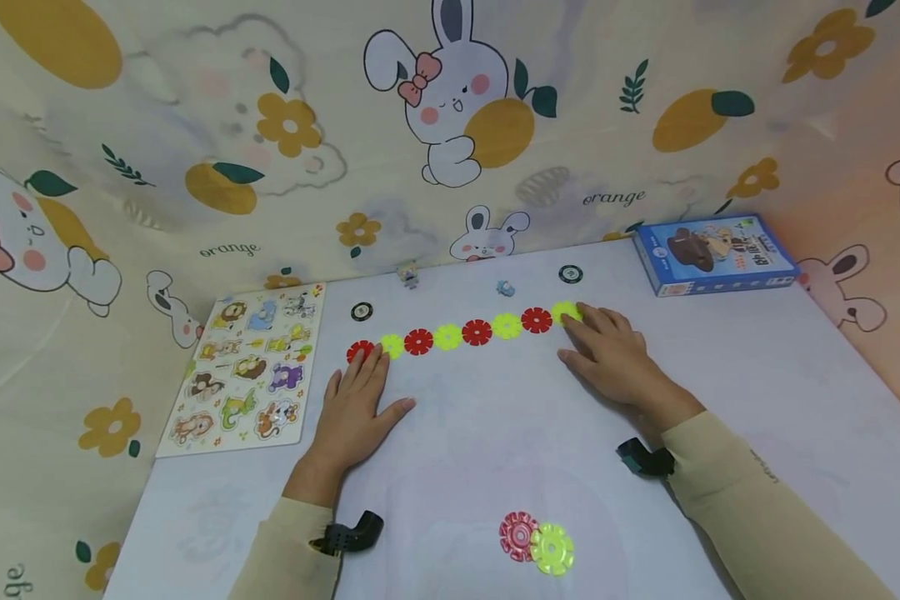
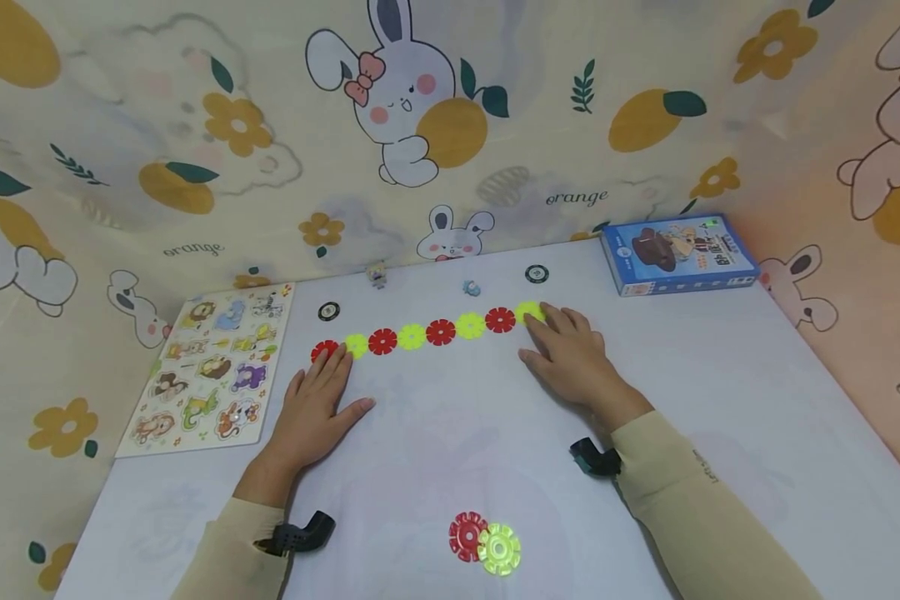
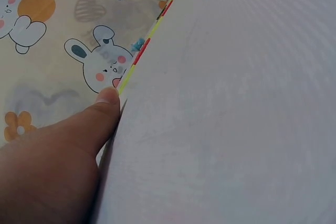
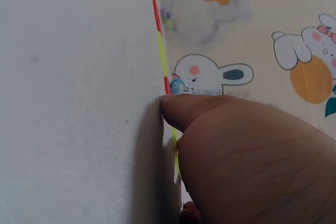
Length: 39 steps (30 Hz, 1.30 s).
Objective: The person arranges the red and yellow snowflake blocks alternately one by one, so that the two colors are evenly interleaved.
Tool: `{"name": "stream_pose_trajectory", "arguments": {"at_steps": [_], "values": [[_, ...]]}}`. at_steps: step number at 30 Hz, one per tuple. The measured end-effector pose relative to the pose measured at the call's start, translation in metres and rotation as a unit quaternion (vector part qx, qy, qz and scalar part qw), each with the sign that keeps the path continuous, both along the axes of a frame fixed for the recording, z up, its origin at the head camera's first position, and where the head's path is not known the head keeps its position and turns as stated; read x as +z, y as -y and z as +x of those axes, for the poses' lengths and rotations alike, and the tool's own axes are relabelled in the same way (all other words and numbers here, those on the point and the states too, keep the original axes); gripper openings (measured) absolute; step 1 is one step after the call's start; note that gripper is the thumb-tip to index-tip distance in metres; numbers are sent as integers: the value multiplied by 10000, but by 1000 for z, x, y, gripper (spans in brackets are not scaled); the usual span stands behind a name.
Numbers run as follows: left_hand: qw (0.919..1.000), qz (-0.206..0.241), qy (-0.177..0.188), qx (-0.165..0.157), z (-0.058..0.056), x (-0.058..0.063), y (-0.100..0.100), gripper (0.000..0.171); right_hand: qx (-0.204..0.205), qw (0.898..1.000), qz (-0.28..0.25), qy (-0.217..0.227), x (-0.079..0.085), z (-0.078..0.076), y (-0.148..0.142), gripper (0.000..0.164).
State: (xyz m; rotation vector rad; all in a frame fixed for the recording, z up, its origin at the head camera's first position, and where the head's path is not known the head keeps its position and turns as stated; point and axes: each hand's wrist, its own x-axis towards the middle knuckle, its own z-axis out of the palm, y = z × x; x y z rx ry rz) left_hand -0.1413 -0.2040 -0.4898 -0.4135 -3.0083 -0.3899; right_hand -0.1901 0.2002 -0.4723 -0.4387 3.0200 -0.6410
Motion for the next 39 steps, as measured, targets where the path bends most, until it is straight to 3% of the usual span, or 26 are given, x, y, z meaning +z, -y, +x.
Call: {"name": "stream_pose_trajectory", "arguments": {"at_steps": [5,8,10,12,15,17,19,21,23,27,31,33,34,39], "values": [[10000,1,-45,25,0,-2,1,88,-152,9990,-428,-3,-2,-1,0,63],[10000,-15,-69,26,0,-4,1,88,-326,9923,-1185,114,2,0,0,65],[10000,-12,-62,6,-1,-5,1,88,-389,9811,-1870,304,8,2,0,65],[10000,-15,-57,-19,-1,-5,0,88,-286,9668,-2495,475,15,5,0,62],[10000,11,-22,-20,-1,-5,0,88,213,9342,-3438,931,29,11,3,53],[10000,19,1,-20,-1,-5,1,88,810,9089,-3895,1249,37,16,8,48],[10000,14,-13,-7,-1,-4,1,88,1468,8762,-4267,1694,45,23,15,51],[10000,1,-37,-24,-1,-3,2,88,2075,8531,-4319,2066,49,30,25,55],[10000,0,-62,-36,-1,-3,2,87,2561,8378,-4173,2416,49,37,36,61],[10000,13,-53,-34,-2,-3,2,88,3234,8245,-3456,3101,40,52,59,74],[9999,-42,-99,-4,-3,-4,2,88,3834,7938,-2860,3756,33,67,73,76],[9999,-54,-99,-1,-3,-5,2,88,4154,7939,-2442,3708,31,73,77,71],[10000,-50,-85,-8,-3,-5,2,88,4273,8006,-2185,3588,31,76,78,67],[10000,-52,-58,-11,-3,-5,2,88,4446,8543,-861,2550,36,89,84,49]]}}
